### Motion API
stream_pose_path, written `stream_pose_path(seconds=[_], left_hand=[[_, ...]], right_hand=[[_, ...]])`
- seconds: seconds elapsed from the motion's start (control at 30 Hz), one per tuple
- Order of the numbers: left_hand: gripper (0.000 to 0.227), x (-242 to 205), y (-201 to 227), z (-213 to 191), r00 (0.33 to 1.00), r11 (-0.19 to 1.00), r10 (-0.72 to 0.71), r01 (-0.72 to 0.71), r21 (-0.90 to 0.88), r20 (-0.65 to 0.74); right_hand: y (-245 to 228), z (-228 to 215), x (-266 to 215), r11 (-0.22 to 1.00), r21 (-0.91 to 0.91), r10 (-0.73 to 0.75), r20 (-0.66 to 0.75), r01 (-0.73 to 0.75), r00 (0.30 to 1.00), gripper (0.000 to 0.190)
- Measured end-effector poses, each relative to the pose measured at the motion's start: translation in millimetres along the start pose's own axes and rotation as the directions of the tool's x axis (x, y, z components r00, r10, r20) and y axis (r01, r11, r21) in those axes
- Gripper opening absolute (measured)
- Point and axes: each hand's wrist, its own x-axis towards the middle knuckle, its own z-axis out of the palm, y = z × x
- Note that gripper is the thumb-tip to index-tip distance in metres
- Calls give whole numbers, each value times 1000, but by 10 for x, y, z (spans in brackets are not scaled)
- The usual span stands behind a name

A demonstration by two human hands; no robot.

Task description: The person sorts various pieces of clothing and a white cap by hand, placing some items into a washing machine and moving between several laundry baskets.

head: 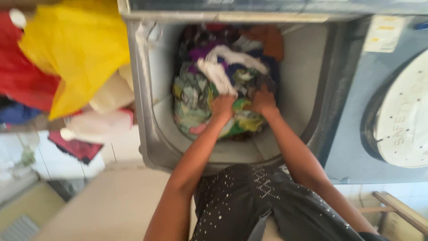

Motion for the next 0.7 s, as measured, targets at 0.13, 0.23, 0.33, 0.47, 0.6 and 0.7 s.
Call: stream_pose_path(seconds=[0.13, 0.23, 0.33, 0.47, 0.6, 0.7], left_hand=[[38, -840, 1, -593, 969, 968, 188, -211, -139, -162], [41, -1229, 49, -1048, 993, 977, 21, -45, -211, -115], [41, -1309, 58, -1206, 923, 943, 46, -166, -287, -382], [44, -1365, -20, -1399, 868, 931, 7, -187, -314, -497], [40, -1489, 174, -1529, 812, 910, -28, -221, -351, -584], [40, -1529, 482, -1515, 894, 935, -171, 15, -353, -414]], right_hand=[[-77, -157, -501, 977, 93, -190, -37, 193, 981, 79], [-398, -327, -1137, 928, 319, -155, -147, 195, 977, 75], [-635, -551, -1442, 924, 378, -14, -109, 54, 994, 84], [-630, -685, -1790, 831, 423, -239, -316, 362, 918, 83], [-413, -754, -2165, 730, 522, -125, -532, 441, 837, 66], [-201, -872, -2489, 667, 502, -27, -722, 550, 691, 51]])
